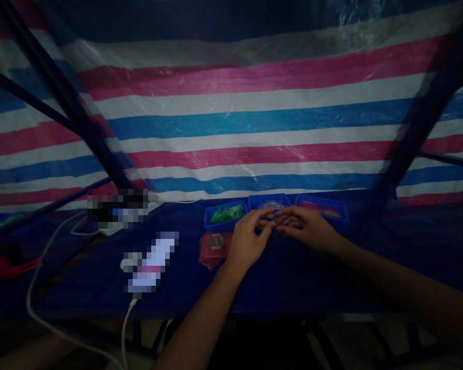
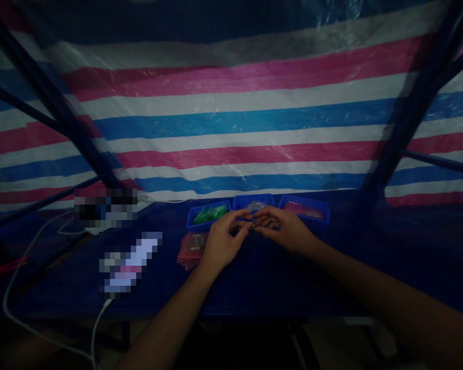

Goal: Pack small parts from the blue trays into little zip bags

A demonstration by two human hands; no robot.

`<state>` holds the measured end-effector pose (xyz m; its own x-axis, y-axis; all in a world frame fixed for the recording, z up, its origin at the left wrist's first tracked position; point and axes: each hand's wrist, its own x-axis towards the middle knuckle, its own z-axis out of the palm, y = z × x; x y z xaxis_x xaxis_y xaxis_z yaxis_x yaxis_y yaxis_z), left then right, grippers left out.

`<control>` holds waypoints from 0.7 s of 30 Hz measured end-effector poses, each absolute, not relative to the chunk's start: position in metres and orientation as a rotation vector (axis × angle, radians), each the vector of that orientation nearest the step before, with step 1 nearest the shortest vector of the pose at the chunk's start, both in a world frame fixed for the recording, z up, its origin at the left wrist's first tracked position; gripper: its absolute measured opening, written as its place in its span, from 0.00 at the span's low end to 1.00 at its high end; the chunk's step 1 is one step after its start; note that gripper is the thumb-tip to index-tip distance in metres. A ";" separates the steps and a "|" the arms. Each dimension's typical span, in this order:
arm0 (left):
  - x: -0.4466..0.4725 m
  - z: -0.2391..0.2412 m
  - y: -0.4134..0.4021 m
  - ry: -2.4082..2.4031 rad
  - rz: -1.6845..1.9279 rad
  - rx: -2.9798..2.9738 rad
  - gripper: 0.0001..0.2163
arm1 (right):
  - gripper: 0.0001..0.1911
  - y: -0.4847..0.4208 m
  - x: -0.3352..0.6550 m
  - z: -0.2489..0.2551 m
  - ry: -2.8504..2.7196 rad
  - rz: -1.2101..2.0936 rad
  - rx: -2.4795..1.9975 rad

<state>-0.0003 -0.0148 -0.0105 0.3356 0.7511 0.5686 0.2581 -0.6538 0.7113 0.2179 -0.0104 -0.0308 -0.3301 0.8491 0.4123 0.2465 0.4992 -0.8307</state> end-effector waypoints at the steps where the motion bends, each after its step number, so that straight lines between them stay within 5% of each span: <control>1: 0.000 -0.011 -0.015 0.876 1.280 2.068 0.14 | 0.18 -0.009 0.217 -0.033 -1.774 0.913 -0.925; 21: 0.002 -0.013 -0.016 0.950 1.101 2.128 0.14 | 0.12 -0.013 0.206 -0.033 -1.619 1.101 -0.887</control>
<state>0.0020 -0.0158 -0.0127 0.4128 0.7898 0.4536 0.3328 -0.5944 0.7321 0.2063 -0.0127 -0.0334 -0.2838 0.9095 0.3037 0.0516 0.3307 -0.9423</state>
